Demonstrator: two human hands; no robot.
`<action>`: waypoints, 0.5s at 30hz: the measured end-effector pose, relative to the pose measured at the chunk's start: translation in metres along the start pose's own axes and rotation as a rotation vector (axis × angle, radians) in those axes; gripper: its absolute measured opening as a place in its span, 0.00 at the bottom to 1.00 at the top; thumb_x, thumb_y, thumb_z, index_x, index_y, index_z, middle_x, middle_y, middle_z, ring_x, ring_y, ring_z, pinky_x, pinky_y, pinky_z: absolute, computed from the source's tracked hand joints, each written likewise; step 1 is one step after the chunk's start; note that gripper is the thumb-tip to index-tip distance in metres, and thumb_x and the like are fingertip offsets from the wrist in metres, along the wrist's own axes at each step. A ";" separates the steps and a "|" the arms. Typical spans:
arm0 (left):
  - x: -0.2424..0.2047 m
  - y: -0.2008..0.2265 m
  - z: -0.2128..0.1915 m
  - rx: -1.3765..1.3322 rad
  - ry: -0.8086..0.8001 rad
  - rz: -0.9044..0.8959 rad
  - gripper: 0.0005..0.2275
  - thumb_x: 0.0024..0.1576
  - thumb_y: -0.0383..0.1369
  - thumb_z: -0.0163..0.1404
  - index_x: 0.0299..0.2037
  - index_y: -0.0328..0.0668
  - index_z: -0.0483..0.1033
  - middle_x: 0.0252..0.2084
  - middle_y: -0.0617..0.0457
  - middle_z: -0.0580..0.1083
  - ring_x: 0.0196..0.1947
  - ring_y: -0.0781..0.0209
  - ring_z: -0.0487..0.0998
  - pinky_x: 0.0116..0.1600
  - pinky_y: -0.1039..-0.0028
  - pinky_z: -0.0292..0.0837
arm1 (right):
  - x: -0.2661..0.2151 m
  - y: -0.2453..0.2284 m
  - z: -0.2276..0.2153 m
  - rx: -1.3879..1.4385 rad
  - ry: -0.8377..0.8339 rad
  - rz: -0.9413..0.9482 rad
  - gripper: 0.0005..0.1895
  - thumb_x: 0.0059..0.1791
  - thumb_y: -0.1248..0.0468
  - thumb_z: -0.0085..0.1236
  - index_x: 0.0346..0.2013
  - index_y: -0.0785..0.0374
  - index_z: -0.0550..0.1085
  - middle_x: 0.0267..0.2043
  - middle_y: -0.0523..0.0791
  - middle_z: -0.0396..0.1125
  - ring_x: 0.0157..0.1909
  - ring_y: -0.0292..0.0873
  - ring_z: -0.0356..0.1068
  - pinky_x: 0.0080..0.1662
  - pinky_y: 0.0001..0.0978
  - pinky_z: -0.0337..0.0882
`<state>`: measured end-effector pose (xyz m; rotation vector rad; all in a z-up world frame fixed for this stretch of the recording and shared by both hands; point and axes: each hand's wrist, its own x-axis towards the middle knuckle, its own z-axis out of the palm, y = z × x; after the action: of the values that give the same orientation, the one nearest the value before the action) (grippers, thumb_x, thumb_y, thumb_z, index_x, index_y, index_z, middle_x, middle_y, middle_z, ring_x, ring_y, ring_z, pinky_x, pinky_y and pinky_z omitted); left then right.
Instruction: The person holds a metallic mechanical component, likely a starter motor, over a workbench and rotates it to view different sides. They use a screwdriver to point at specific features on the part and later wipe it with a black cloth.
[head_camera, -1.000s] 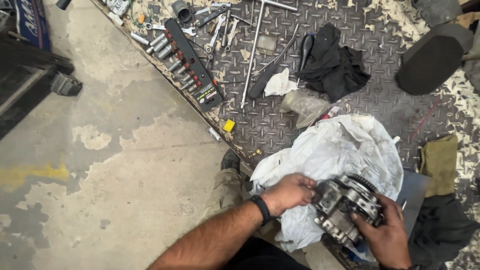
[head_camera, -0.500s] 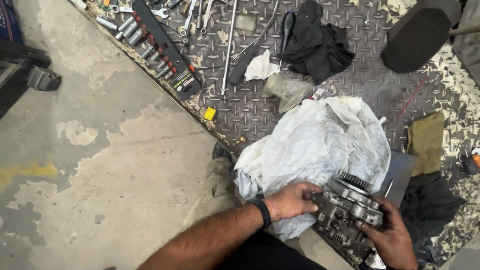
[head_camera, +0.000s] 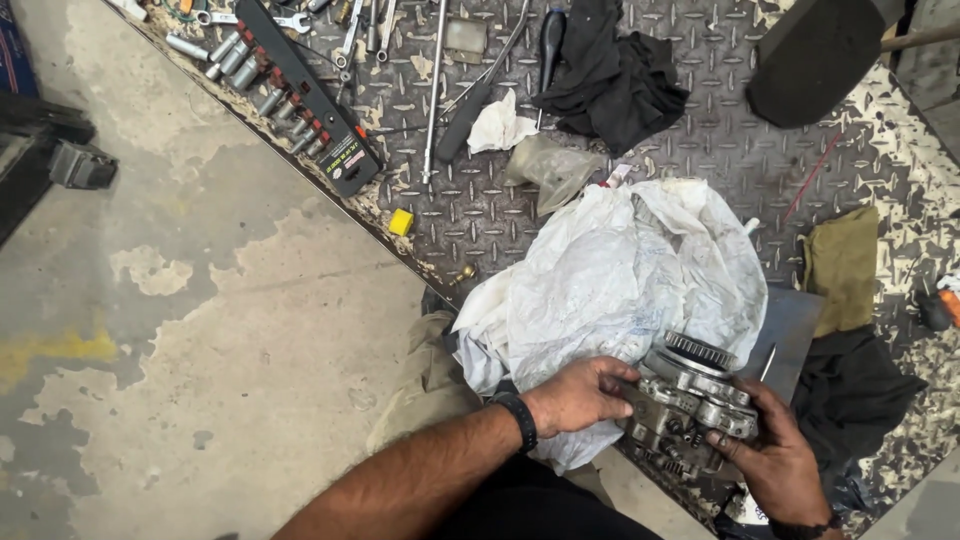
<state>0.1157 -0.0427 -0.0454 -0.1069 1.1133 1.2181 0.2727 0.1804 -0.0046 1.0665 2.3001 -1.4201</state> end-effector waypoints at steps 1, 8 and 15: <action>0.002 -0.003 0.000 0.001 0.000 0.000 0.20 0.50 0.23 0.53 0.54 0.47 0.71 0.43 0.53 0.74 0.44 0.63 0.75 0.51 0.80 0.72 | -0.001 -0.003 0.000 0.001 0.000 -0.001 0.36 0.34 0.78 0.61 0.56 0.63 0.65 0.64 0.48 0.59 0.67 0.44 0.55 0.62 0.35 0.59; -0.003 0.003 0.000 0.000 0.005 -0.006 0.20 0.50 0.23 0.53 0.53 0.46 0.71 0.42 0.53 0.74 0.43 0.63 0.75 0.49 0.79 0.73 | -0.002 -0.008 0.002 -0.050 0.021 0.009 0.36 0.34 0.77 0.62 0.56 0.61 0.66 0.64 0.48 0.59 0.67 0.44 0.56 0.60 0.36 0.63; -0.014 0.011 -0.002 -0.018 -0.010 -0.058 0.21 0.51 0.25 0.51 0.56 0.49 0.68 0.50 0.49 0.71 0.43 0.62 0.72 0.42 0.80 0.73 | -0.004 -0.018 0.004 -0.056 0.027 0.038 0.37 0.33 0.77 0.62 0.56 0.61 0.67 0.65 0.47 0.58 0.66 0.44 0.56 0.57 0.34 0.67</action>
<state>0.1074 -0.0488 -0.0314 -0.1456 1.0842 1.1760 0.2629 0.1702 0.0074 1.1135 2.3114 -1.3279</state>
